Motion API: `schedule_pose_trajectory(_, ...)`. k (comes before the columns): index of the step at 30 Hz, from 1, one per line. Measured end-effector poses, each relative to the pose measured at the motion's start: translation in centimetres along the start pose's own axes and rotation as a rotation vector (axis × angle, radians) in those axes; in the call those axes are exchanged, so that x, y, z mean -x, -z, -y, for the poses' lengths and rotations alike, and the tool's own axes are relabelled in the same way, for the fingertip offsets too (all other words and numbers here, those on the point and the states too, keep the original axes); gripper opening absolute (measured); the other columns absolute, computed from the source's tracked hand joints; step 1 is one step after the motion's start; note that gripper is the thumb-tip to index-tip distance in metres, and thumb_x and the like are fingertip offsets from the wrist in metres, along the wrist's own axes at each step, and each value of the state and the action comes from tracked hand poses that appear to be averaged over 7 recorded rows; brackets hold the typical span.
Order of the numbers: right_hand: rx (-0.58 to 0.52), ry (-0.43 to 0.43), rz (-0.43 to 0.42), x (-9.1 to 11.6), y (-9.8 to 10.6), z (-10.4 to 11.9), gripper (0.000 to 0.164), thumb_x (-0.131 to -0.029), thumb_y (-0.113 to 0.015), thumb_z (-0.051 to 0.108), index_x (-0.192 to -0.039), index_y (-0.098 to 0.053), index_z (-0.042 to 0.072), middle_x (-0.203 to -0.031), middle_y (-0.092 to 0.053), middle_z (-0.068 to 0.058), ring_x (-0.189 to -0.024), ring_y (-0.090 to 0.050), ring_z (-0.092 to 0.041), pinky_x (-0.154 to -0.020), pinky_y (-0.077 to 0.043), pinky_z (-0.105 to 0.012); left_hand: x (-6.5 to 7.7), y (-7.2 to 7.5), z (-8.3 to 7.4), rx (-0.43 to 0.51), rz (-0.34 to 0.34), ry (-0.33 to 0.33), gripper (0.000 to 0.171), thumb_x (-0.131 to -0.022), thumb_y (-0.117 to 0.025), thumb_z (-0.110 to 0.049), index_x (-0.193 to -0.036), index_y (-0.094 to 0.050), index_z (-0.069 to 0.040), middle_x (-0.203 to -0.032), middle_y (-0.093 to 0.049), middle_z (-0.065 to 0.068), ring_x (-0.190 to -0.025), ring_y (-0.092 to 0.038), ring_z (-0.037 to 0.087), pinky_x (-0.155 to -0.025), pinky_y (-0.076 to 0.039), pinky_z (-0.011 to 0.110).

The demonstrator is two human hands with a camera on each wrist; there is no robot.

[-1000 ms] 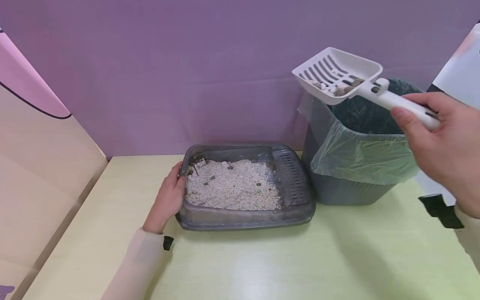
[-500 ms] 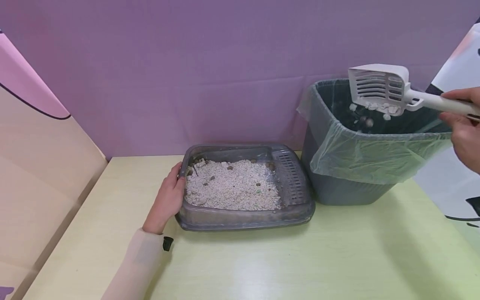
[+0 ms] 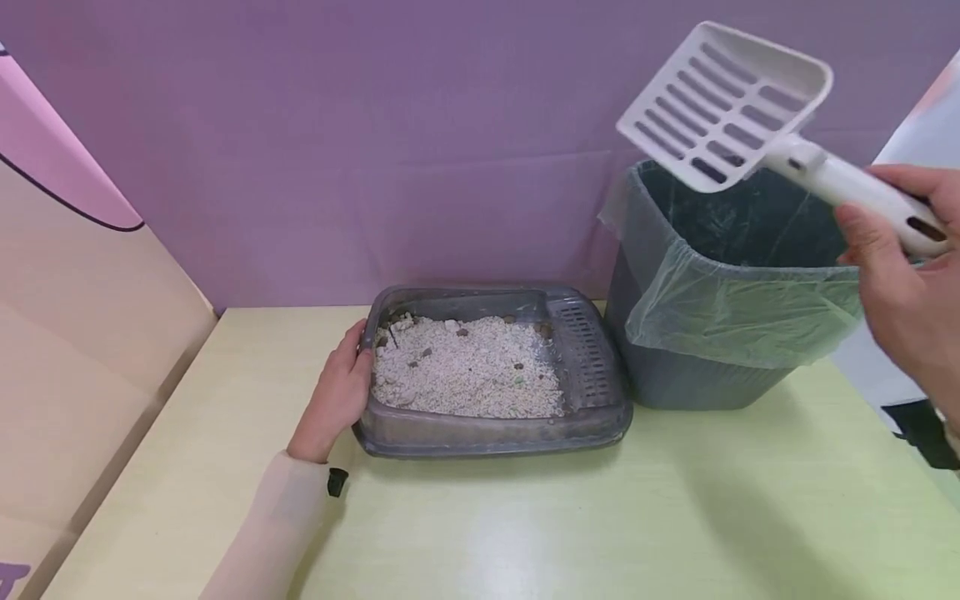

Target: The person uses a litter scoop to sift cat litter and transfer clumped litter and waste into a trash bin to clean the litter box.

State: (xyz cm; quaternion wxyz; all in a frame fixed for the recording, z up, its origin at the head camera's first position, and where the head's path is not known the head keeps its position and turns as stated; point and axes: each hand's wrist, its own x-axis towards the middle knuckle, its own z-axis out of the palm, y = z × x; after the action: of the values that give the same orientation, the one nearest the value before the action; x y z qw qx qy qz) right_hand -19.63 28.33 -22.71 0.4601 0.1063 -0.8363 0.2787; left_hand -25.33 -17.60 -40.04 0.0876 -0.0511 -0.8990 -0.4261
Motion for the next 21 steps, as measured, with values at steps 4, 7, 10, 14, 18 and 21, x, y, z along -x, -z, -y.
schedule_pose_trajectory(4, 0.083, 0.176, 0.189, 1.3, -1.6, 4.4, 0.027, -0.090, -0.066, 0.019, -0.113, -0.066, 0.005, -0.065, -0.050, 0.012, -0.046, -0.036, -0.002, -0.043, -0.026, -0.020, -0.1, 0.1, 0.0, 0.002, -0.003, 0.001, 0.051, -0.102, -0.028, -0.024, -0.150, -0.023, -0.010, -0.148, -0.032, 0.015, -0.131, -0.030, 0.037, -0.103, -0.025, 0.056)
schedule_pose_trajectory(7, 0.112, 0.300, 0.416, 2.1, -4.0, 6.5, 0.022, -0.088, -0.068, 0.020, -0.103, -0.066, 0.004, -0.057, -0.048, 0.003, -0.043, -0.033, -0.010, -0.042, -0.028, -0.027, -0.1, 0.1, -0.1, 0.000, -0.004, 0.004, 0.051, -0.102, -0.029, -0.024, -0.150, -0.023, -0.010, -0.148, -0.032, 0.015, -0.130, -0.031, 0.037, -0.102, -0.026, 0.056)
schedule_pose_trajectory(10, 0.064, 0.342, 0.645, 2.6, -7.1, 7.4, 0.018, -0.088, -0.068, 0.021, -0.098, -0.066, 0.006, -0.059, -0.049, 0.006, -0.046, -0.037, -0.009, -0.046, -0.034, -0.030, -0.1, 0.0, -0.2, -0.001, -0.006, 0.007, 0.051, -0.102, -0.029, -0.023, -0.150, -0.023, -0.010, -0.148, -0.031, 0.015, -0.130, -0.031, 0.036, -0.102, -0.026, 0.055)
schedule_pose_trajectory(14, 0.052, 0.291, 0.819, 2.8, -10.4, 7.6, 0.022, -0.090, -0.066, 0.022, -0.099, -0.067, 0.002, -0.063, -0.054, 0.006, -0.047, -0.043, -0.008, -0.052, -0.040, -0.032, -0.1, 0.0, -0.5, 0.001, 0.000, 0.006, 0.051, -0.101, -0.029, -0.022, -0.151, -0.022, -0.010, -0.149, -0.031, 0.015, -0.131, -0.030, 0.036, -0.102, -0.027, 0.054)
schedule_pose_trajectory(18, 0.078, 0.190, 0.911, 2.1, -13.2, 7.4, 0.020, -0.092, -0.064, 0.021, -0.089, -0.068, 0.002, -0.058, -0.052, 0.001, -0.043, -0.043, -0.012, -0.050, -0.037, -0.031, 0.0, 0.0, -0.6, 0.004, -0.005, 0.000, 0.052, -0.101, -0.029, -0.022, -0.151, -0.022, -0.009, -0.149, -0.031, 0.016, -0.131, -0.030, 0.036, -0.103, -0.027, 0.054)
schedule_pose_trajectory(21, 0.097, 0.141, 0.995, 1.4, -15.4, 7.2, 0.029, -0.093, -0.061, 0.020, -0.069, -0.064, 0.006, -0.049, -0.043, 0.002, -0.039, -0.037, -0.012, -0.047, -0.033, -0.029, 0.1, 0.1, -0.5, 0.003, -0.013, 0.002, 0.051, -0.101, -0.029, -0.021, -0.150, -0.023, -0.008, -0.148, -0.032, 0.016, -0.131, -0.031, 0.036, -0.102, -0.027, 0.054)
